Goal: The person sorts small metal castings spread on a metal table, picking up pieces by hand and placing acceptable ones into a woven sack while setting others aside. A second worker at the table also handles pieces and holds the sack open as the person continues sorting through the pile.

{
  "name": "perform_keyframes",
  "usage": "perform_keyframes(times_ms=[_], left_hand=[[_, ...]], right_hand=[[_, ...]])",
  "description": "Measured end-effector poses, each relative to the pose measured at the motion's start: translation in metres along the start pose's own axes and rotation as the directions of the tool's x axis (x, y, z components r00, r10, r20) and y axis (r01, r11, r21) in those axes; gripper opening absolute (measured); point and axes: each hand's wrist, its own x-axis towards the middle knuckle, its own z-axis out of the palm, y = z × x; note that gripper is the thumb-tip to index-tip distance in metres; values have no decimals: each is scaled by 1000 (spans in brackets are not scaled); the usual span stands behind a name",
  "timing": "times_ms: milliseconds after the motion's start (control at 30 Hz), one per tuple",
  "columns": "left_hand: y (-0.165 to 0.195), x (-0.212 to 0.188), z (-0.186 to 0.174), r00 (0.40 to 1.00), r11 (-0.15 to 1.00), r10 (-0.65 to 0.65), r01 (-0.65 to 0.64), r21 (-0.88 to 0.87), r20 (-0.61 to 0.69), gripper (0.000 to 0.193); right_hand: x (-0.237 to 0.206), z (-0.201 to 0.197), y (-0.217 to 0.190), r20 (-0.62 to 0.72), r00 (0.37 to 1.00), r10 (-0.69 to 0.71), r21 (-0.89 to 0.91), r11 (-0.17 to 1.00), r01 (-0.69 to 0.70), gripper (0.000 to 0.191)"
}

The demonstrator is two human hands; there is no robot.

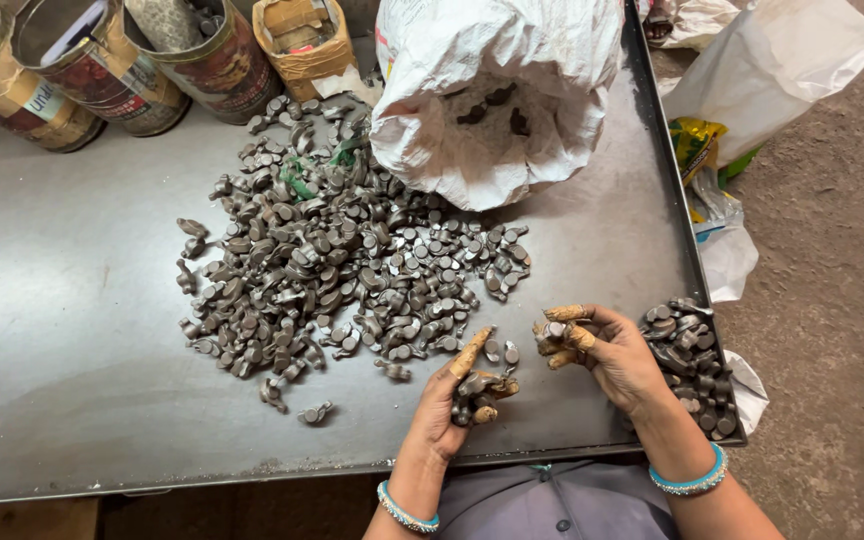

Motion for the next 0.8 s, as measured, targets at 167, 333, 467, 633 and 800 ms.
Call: perform_keyframes(times_ms=[167, 333, 467, 633, 800], left_hand=[[2, -8, 33, 999, 997, -46, 45, 64, 12, 49], [1, -15, 52, 989, 989, -144, 143, 47, 17, 53], [-8, -13, 48, 973, 967, -229, 225, -116, -26, 58], [-8, -17, 20, 993, 974, -108, 117, -197, 56, 48], [15, -29, -2, 998, 972, -61, 54, -229, -27, 47]], right_hand=[[-5, -8, -2, -93, 993, 69, -87, 993, -77, 32], [-10, -6, 3, -51, 997, 53, -220, 973, -63, 31], [-9, 17, 1, 142, 979, -147, -613, 763, 204, 17], [-5, 56, -5, 294, 901, -320, -874, 292, 389, 36], [-23, 76, 6, 477, 847, -235, -871, 8, 492, 42]])
